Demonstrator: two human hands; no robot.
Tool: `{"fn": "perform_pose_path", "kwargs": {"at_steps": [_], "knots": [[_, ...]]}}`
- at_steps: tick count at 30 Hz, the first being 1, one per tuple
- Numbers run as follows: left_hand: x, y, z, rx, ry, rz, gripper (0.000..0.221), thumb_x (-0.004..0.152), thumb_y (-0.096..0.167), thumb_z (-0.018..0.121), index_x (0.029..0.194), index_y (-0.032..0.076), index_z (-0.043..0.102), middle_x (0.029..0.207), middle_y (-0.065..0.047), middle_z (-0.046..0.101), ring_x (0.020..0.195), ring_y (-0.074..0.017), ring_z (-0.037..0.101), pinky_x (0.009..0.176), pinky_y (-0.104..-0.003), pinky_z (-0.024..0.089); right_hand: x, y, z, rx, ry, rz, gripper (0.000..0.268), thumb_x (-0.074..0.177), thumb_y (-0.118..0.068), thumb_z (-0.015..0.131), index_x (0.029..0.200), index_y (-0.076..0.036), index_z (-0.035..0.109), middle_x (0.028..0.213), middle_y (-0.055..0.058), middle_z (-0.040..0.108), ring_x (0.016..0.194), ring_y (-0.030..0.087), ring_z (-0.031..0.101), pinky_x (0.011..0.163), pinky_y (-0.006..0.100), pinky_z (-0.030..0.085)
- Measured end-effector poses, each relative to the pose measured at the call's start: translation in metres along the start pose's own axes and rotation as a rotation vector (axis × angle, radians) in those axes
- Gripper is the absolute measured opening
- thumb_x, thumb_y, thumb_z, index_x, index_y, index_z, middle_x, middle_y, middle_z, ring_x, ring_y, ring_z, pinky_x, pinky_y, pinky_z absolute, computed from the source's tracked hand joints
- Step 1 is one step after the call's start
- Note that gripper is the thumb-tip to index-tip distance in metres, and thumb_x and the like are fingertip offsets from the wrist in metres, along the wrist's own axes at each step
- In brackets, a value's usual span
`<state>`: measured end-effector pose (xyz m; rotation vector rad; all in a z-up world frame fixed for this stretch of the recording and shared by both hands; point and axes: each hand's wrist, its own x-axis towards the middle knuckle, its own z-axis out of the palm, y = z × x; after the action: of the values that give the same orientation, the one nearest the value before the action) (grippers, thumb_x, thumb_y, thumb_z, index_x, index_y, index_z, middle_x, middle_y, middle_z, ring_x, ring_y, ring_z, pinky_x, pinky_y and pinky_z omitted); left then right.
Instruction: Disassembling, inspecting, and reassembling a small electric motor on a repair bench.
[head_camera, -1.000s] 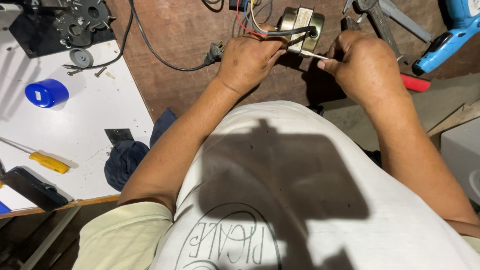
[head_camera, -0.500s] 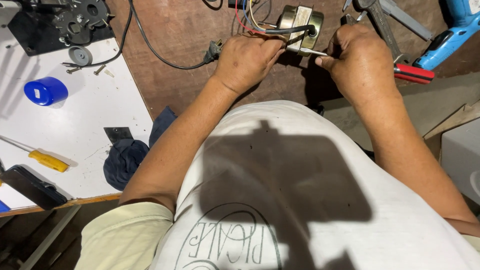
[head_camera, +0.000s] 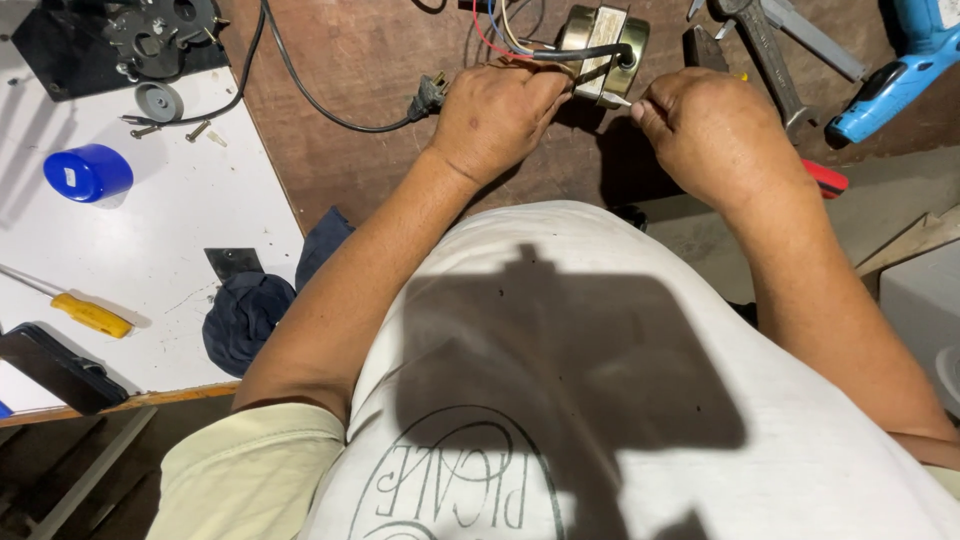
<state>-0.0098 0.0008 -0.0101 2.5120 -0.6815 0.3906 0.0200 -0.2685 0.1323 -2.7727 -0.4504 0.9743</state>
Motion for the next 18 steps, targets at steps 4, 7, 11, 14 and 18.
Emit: {"fn": "perform_pose_path", "kwargs": {"at_steps": [4, 7, 11, 14, 18], "knots": [[0.0, 0.001, 0.0, -0.01, 0.017, -0.011, 0.021, 0.117, 0.037, 0.079, 0.103, 0.023, 0.072, 0.069, 0.002, 0.059, 0.058, -0.0267, 0.063, 0.051, -0.048, 0.057, 0.006, 0.009, 0.007, -0.027, 0.054, -0.015, 0.04, 0.128, -0.033, 0.081, 0.1, -0.005, 0.076, 0.095, 0.016, 0.075, 0.08, 0.044, 0.068, 0.069, 0.057, 0.05], [0.001, 0.002, -0.001, -0.019, 0.014, -0.014, 0.022, 0.119, 0.037, 0.076, 0.103, 0.022, 0.073, 0.069, 0.002, 0.06, 0.059, -0.0264, 0.065, 0.05, -0.048, 0.056, 0.006, 0.003, 0.002, 0.038, 0.035, 0.079, 0.033, 0.122, -0.041, 0.088, 0.115, -0.009, 0.088, 0.1, 0.02, 0.083, 0.089, 0.048, 0.074, 0.074, 0.058, 0.053], [0.0, 0.0, -0.001, -0.009, 0.026, -0.012, 0.023, 0.117, 0.036, 0.079, 0.1, 0.022, 0.071, 0.07, 0.001, 0.058, 0.059, -0.0268, 0.062, 0.049, -0.047, 0.056, 0.006, -0.004, 0.001, 0.188, 0.049, 0.168, 0.037, 0.109, -0.033, 0.1, 0.098, -0.01, 0.073, 0.083, 0.011, 0.071, 0.075, 0.032, 0.062, 0.068, 0.051, 0.044], [-0.002, 0.0, -0.004, -0.01, 0.022, -0.004, 0.025, 0.115, 0.034, 0.082, 0.098, 0.021, 0.069, 0.069, 0.001, 0.057, 0.058, -0.0256, 0.061, 0.049, -0.046, 0.055, 0.01, -0.002, 0.006, 0.209, 0.103, 0.139, 0.034, 0.105, -0.028, 0.101, 0.099, -0.012, 0.072, 0.091, 0.008, 0.073, 0.081, 0.031, 0.065, 0.071, 0.05, 0.046], [0.0, 0.003, -0.01, 0.039, 0.055, 0.016, 0.018, 0.114, 0.031, 0.085, 0.11, 0.02, 0.072, 0.078, 0.0, 0.06, 0.066, -0.025, 0.066, 0.053, -0.045, 0.057, 0.012, -0.002, 0.007, 0.176, 0.138, 0.084, 0.03, 0.102, -0.026, 0.102, 0.109, -0.009, 0.079, 0.104, 0.012, 0.078, 0.089, 0.037, 0.073, 0.073, 0.053, 0.051]]}}
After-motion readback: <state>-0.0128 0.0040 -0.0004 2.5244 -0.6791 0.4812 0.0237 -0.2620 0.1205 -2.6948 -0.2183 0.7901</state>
